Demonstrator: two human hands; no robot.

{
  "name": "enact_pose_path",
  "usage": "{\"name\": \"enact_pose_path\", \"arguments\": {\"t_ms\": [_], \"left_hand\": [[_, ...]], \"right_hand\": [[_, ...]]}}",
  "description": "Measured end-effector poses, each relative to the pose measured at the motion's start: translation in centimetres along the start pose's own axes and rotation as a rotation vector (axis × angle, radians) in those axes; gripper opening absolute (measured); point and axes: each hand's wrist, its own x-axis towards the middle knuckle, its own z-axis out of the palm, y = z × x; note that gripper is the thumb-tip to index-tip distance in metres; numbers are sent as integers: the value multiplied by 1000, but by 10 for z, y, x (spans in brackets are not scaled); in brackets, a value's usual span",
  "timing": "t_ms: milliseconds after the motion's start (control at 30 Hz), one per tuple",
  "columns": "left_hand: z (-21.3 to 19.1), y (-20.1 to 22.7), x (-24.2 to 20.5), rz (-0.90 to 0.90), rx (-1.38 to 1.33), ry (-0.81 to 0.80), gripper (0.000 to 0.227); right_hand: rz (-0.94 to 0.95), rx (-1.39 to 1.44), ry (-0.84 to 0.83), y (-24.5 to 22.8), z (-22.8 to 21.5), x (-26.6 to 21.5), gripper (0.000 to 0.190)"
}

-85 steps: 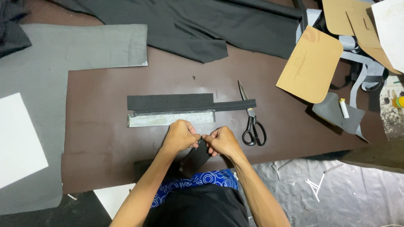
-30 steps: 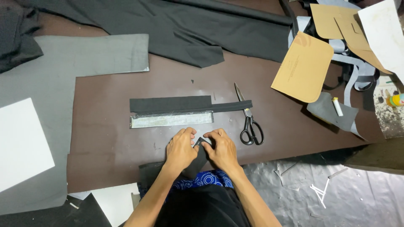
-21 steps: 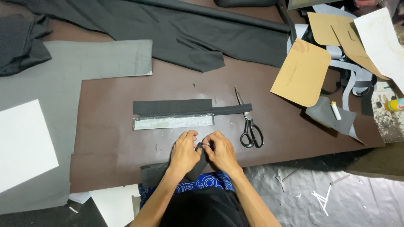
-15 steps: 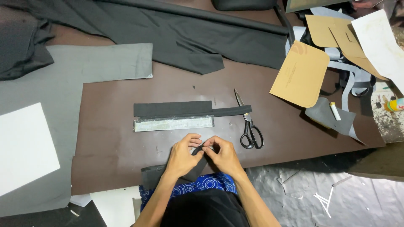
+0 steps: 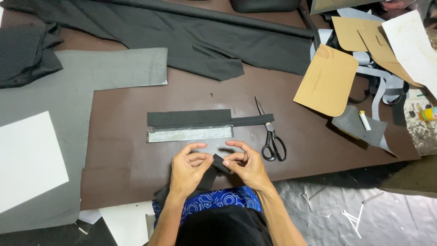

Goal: Folding and pressing a strip of black leather material onto an adhesive surface to assemble a component.

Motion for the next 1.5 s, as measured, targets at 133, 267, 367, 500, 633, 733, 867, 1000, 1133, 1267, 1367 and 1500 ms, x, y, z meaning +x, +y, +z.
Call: {"name": "enact_pose_path", "arguments": {"t_ms": [133, 267, 367, 500, 633, 733, 867, 1000, 1133, 1267, 1367, 1500], "left_hand": [[-1, 3, -5, 6, -1, 17, 41], [-4, 0, -3, 37, -47, 73, 37], [-6, -1, -4, 56, -68, 99, 35], [-4, 2, -9, 52, -112, 132, 33], [-2, 2, -10, 68, -143, 139, 33], [-1, 10, -14, 43, -98, 215, 29], [-3, 7, -15, 98, -168, 285, 28], [2, 21, -22, 180, -100, 406, 24], [5, 27, -27, 154, -112, 416, 23], [5, 25, -25, 299, -15, 411, 21], [2, 24, -27, 334, 29, 413, 19], [-2, 17, -21, 275, -77, 400, 22]], "right_hand": [[-1, 15, 34, 1, 1, 1, 51], [-46, 81, 34, 2, 1, 3, 56], [-47, 90, 33, 2, 3, 2, 58], [-63, 136, 21, 13, -1, 5, 63], [-54, 206, -50, 0, 9, 5, 68], [4, 70, 6, -8, 14, 4, 46], [-177, 111, -74, -6, 6, 3, 57], [-255, -612, 482, -14, -15, 1, 31], [-123, -1055, 553, 25, -63, 6, 40], [132, -1099, 492, 37, -85, 5, 49], [101, -1131, 535, 33, -86, -1, 49], [254, -1203, 450, 28, -98, 2, 53]]}}
